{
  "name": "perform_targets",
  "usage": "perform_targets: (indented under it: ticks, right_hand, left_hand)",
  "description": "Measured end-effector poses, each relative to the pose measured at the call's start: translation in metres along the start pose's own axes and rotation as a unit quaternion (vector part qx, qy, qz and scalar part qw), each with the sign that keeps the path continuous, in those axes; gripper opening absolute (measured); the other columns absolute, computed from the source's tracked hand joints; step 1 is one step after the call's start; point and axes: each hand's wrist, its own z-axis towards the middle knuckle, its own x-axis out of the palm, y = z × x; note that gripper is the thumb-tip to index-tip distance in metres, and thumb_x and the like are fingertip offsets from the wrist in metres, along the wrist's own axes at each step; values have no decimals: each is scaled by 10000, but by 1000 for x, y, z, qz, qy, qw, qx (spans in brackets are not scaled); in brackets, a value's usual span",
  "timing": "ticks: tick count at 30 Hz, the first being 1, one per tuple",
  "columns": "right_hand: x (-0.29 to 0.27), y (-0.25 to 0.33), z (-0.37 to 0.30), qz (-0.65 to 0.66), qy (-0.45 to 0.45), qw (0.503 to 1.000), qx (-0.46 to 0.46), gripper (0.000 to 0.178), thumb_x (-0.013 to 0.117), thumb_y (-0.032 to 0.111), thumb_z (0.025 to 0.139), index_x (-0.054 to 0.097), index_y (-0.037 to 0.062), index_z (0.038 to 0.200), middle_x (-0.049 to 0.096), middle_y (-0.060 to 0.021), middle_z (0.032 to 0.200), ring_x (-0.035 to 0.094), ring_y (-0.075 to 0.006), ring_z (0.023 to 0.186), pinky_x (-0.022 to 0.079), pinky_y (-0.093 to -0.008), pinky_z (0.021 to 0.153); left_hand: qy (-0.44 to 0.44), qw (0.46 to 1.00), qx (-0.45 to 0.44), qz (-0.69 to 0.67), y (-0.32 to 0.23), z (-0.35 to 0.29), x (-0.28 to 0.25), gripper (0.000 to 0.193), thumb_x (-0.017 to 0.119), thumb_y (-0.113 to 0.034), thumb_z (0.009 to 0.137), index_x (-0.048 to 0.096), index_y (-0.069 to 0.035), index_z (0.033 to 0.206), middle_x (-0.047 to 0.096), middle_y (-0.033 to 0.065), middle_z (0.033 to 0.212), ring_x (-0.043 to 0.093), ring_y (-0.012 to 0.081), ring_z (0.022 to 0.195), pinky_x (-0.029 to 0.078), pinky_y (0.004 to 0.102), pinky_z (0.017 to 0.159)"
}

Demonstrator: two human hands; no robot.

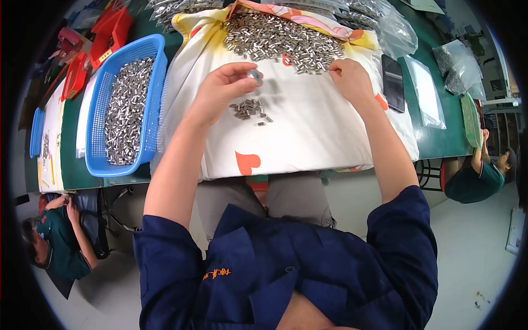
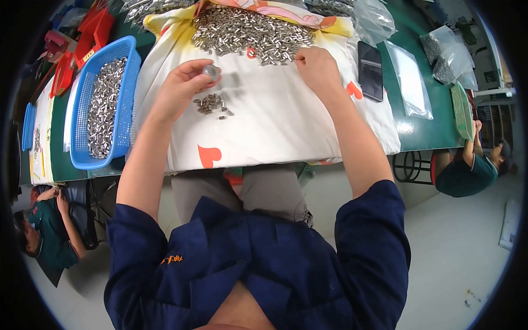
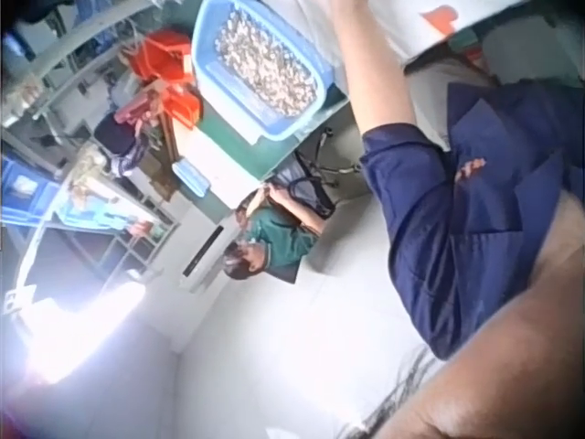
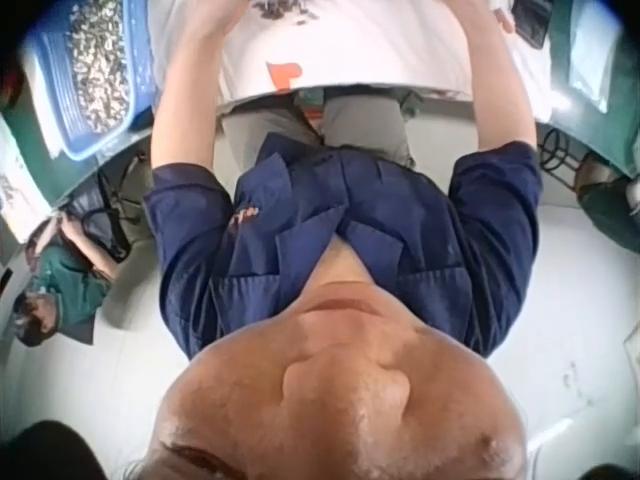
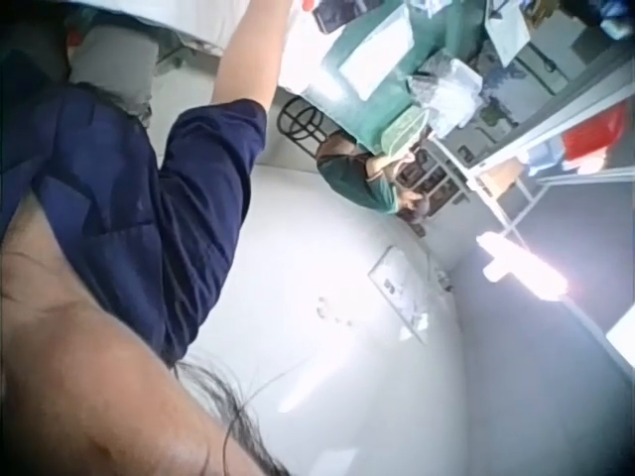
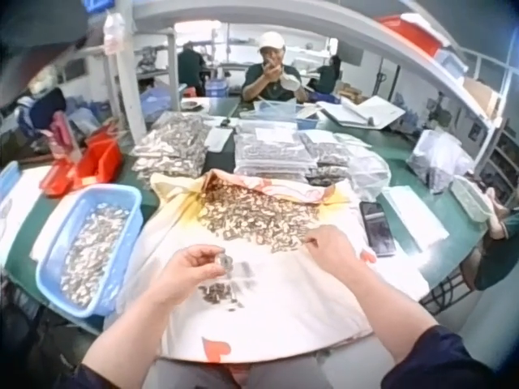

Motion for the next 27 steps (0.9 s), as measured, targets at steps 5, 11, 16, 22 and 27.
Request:
perform_targets:
  ticks: [5,11,16,22,27]
  right_hand:
    - [-10,31,-2,49,10,997,53,97,553,101,740,603,33,787,598,-70,752,566,-184,693,443,-283,647]
    - [-7,107,4,489,79,869,0,46,587,25,728,589,11,771,573,6,735,501,-59,673,407,-191,607]
    - [7,112,-3,428,62,899,-72,108,594,88,693,611,39,788,601,-28,714,535,-112,637,436,-235,602]
    - [8,111,-7,375,37,921,-101,66,581,61,692,596,45,754,585,-55,710,556,-179,661,445,-269,599]
    - [17,113,-9,257,-96,937,-218,66,595,35,664,580,58,724,567,-52,684,548,-209,658,442,-297,580]
  left_hand:
    - [62,997,-25,44,4,-2,3,287,602,-44,753,547,-21,1033,601,38,879,565,90,803,443,201,734]
    - [65,997,-29,-44,10,-6,-10,317,640,-16,715,547,-5,1018,597,41,898,566,97,810,454,214,737]
    - [52,996,-11,-68,11,-3,-7,349,666,-3,688,547,-3,1016,593,47,919,567,103,821,463,225,748]
    - [56,998,-25,-27,7,-2,-5,352,618,45,698,529,8,1037,581,71,935,564,129,848,467,254,777]
    - [16,1000,-17,0,5,-4,0,311,655,20,690,564,22,986,606,63,873,580,108,799,474,219,738]
